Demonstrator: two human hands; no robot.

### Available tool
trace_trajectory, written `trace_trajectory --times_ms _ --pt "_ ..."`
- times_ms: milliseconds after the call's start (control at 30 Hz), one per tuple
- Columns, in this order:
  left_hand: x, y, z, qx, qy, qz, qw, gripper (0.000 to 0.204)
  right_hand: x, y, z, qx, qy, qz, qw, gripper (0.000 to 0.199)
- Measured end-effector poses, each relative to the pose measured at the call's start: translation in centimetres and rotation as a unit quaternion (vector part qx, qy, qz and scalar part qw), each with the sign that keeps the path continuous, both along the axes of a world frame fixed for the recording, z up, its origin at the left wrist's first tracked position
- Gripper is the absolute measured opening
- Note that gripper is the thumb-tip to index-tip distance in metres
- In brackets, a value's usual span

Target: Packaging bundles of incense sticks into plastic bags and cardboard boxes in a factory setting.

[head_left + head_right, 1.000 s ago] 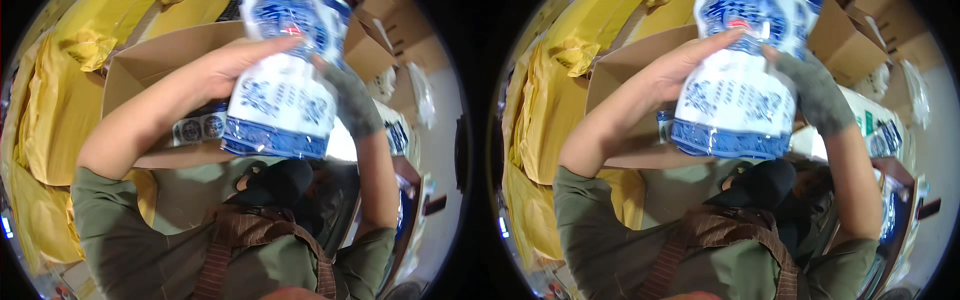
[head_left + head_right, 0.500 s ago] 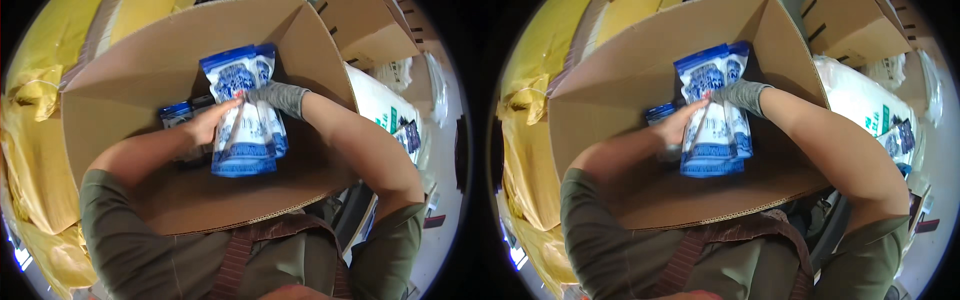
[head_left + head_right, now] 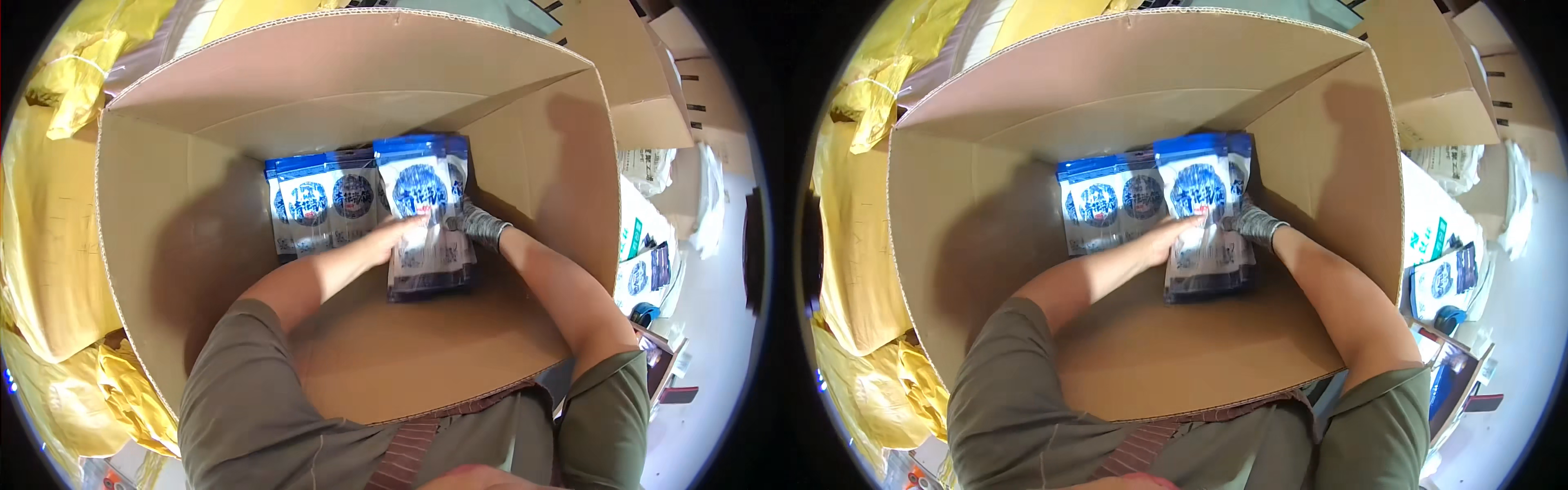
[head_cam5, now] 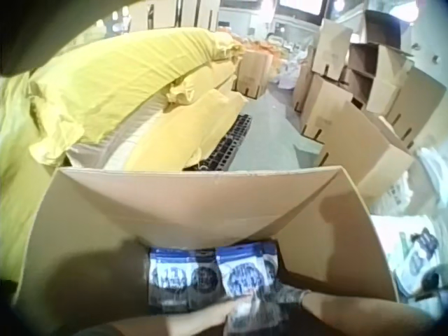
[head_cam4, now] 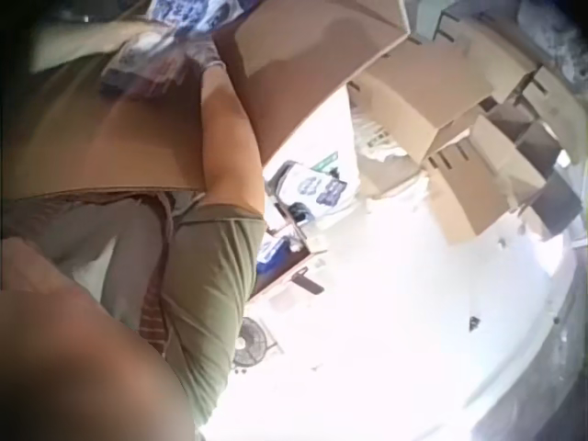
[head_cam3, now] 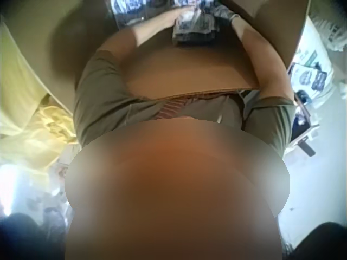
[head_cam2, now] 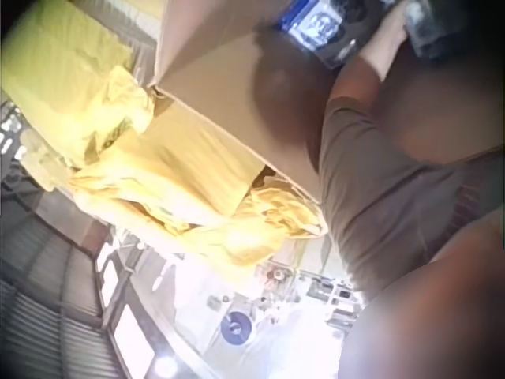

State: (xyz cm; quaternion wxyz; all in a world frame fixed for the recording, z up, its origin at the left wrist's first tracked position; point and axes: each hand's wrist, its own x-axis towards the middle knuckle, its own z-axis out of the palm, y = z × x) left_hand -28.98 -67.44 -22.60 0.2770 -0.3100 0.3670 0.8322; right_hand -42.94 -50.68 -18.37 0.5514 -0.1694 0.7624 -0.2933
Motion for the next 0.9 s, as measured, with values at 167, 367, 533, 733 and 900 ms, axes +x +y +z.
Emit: trace_trajectory --times_ms 167,367,533,733,900 --pt "-2.3 -2.5 -4.9 -0.269 -0.140 -0.129 0.944 0.122 -4.1 0.1 2.0 0.249 0.079 0.303 0.917 0.071" --pt "-6.1 -10.6 1.1 -0.362 0.065 -0.127 0.921 0.085 -2.7 -10.2 21.2 0.126 0.264 0.284 0.913 0.026" --pt "-10.3 -10.0 16.4 -0.372 0.325 -0.168 0.853 0.061 1.3 -2.0 33.1 -0.251 0.688 0.291 0.615 0.031" --pt "-7.2 -0.1 35.9 -0.325 0.631 -0.206 0.674 0.040 17.3 15.1 35.3 -0.189 0.408 -0.317 0.835 0.039" --pt "-1.3 15.3 45.0 -0.198 0.817 -0.138 0.524 0.023 37.6 27.5 28.5 0.007 0.305 -0.625 0.718 0.037"
